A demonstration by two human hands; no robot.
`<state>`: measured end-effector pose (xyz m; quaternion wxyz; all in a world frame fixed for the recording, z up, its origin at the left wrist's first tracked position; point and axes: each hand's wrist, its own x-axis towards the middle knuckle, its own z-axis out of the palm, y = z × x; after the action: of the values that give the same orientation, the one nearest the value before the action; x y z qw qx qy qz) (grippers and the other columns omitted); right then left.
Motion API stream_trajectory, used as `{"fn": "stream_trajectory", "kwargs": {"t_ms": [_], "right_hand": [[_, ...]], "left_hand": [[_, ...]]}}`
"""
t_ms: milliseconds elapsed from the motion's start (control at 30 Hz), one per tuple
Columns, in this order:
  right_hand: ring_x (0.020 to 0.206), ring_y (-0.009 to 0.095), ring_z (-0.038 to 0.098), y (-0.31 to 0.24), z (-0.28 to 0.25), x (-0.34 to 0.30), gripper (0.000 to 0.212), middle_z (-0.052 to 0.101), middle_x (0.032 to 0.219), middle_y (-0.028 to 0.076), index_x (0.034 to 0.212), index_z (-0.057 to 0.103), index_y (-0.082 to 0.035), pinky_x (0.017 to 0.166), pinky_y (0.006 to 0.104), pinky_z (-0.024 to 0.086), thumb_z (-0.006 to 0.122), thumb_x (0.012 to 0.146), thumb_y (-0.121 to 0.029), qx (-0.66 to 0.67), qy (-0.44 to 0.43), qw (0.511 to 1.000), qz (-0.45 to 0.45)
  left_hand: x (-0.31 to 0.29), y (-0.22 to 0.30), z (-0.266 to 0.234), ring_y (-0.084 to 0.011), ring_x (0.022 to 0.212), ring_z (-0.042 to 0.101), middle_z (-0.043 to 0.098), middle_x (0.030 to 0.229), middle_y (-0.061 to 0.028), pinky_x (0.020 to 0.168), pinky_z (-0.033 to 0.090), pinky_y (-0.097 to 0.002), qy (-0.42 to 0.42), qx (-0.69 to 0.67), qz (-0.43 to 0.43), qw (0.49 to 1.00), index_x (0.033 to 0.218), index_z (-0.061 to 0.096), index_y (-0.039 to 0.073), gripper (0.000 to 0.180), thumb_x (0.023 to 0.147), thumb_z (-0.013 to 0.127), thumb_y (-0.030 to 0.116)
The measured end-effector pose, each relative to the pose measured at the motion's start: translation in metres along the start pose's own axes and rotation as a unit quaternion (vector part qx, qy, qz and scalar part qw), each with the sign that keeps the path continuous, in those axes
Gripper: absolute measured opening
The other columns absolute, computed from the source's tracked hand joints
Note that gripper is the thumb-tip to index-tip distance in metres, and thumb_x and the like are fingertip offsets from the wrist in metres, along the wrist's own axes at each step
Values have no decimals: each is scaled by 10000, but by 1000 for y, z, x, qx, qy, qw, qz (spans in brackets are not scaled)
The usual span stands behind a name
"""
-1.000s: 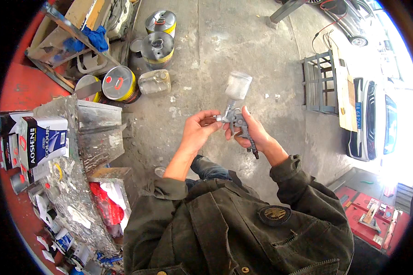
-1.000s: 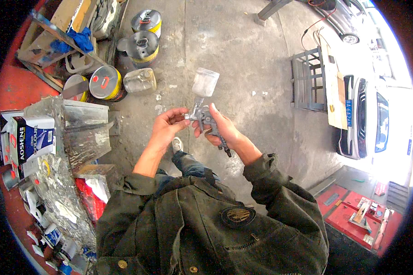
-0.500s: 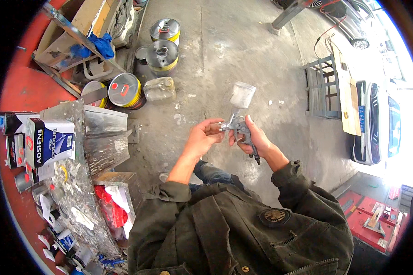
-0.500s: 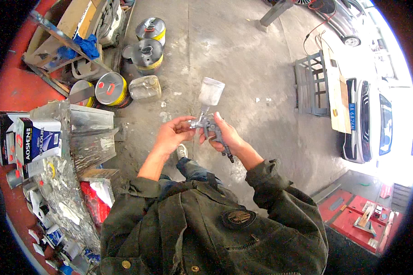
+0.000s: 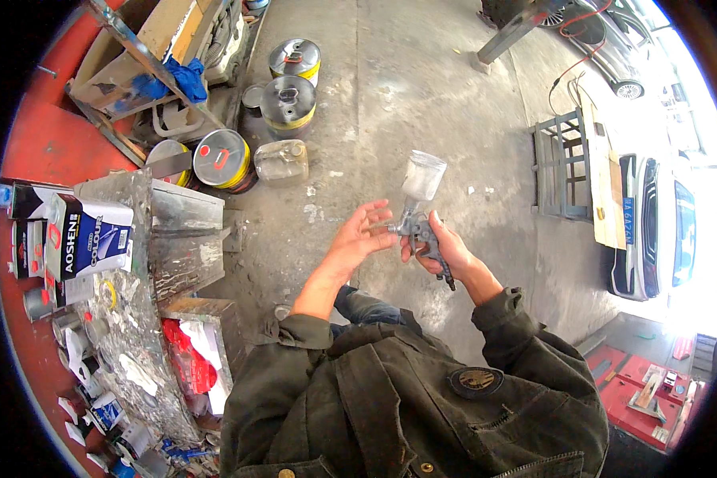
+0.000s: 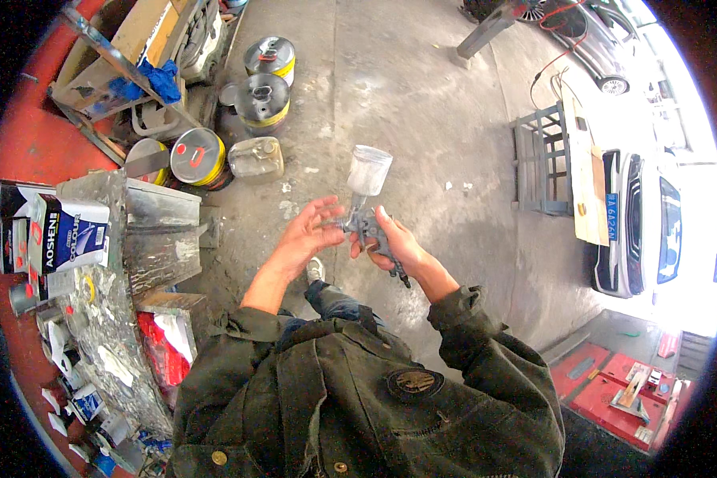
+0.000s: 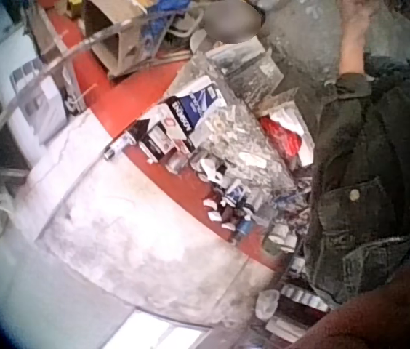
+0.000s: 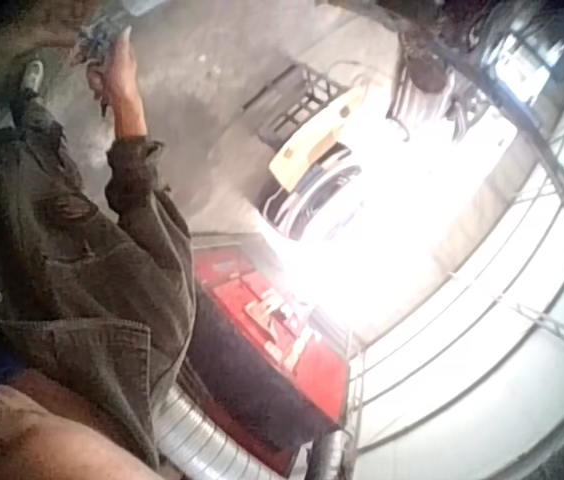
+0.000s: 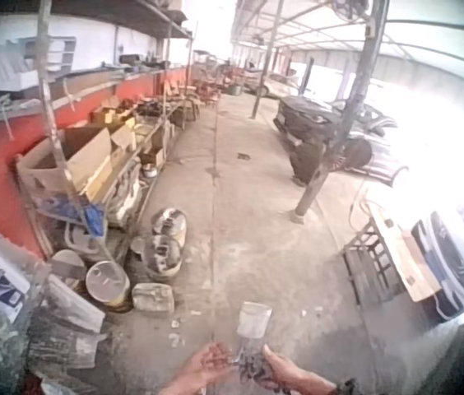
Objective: The person applies yellow masking tape along the edges of newspaper covering a car's hood and fender. They then walk to a workbench, retrieve a spray gun, and pour paint from a can into the spray gun's cup. The person closes the paint can and places it back on the table.
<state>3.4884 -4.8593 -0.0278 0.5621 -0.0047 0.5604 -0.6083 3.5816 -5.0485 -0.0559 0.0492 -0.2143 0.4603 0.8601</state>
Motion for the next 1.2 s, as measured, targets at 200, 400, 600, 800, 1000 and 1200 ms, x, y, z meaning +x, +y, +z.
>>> {"fn": "stream_trajectory", "kwargs": {"t_ms": [200, 400, 600, 800, 1000, 1200], "right_hand": [[381, 65, 355, 1, 1, -1, 696, 658, 793, 111, 1018, 596, -25, 354, 215, 285, 206, 999, -601, 2, 0, 1000, -11], [382, 49, 332, 6, 7, -4, 734, 653, 801, 91, 1017, 594, -40, 353, 211, 268, 198, 971, -657, 157, -47, 985, 49], [399, 65, 353, 1, 1, -14, 730, 654, 805, 77, 1051, 607, -59, 359, 218, 276, 221, 961, -672, 21, -2, 1000, 18], [435, 65, 379, -34, 1, -36, 621, 635, 714, 18, 910, 666, -39, 386, 239, 301, 385, 974, -589, -181, -36, 983, -22], [437, 77, 374, -39, 6, -45, 635, 649, 727, 39, 890, 649, -45, 387, 255, 304, 401, 951, -627, -198, -33, 978, -61], [420, 59, 340, -9, 14, -50, 678, 660, 782, 42, 943, 659, -81, 356, 235, 269, 322, 948, -669, 0, 7, 999, -33]], "left_hand": [[3, -8, -3, -159, 800, 669, 700, 912, -87, 735, 551, -272, -3, 7, -88, 996, 1057, 683, 11, 255, 900, 675, 212], [-13, 2, 3, -136, 805, 658, 708, 906, -89, 715, 526, -282, 24, 192, 110, 975, 1119, 664, -23, 325, 860, 720, 166], [-1, 12, -5, -127, 844, 642, 698, 948, -56, 765, 505, -270, -93, 254, 6, 963, 1171, 650, 7, 358, 908, 665, 249], [3, 14, -19, -217, 765, 676, 684, 886, -136, 675, 562, -307, -163, 33, -173, 971, 1029, 627, -40, 298, 976, 551, 244], [-4, 7, -7, -189, 771, 675, 687, 895, -139, 701, 568, -304, -96, -3, -120, 988, 1103, 620, -73, 251, 951, 585, 123], [-10, 2, 15, -173, 750, 663, 686, 870, -113, 695, 538, -282, -50, 157, 26, 986, 1135, 631, -77, 256, 917, 616, 56]]}}
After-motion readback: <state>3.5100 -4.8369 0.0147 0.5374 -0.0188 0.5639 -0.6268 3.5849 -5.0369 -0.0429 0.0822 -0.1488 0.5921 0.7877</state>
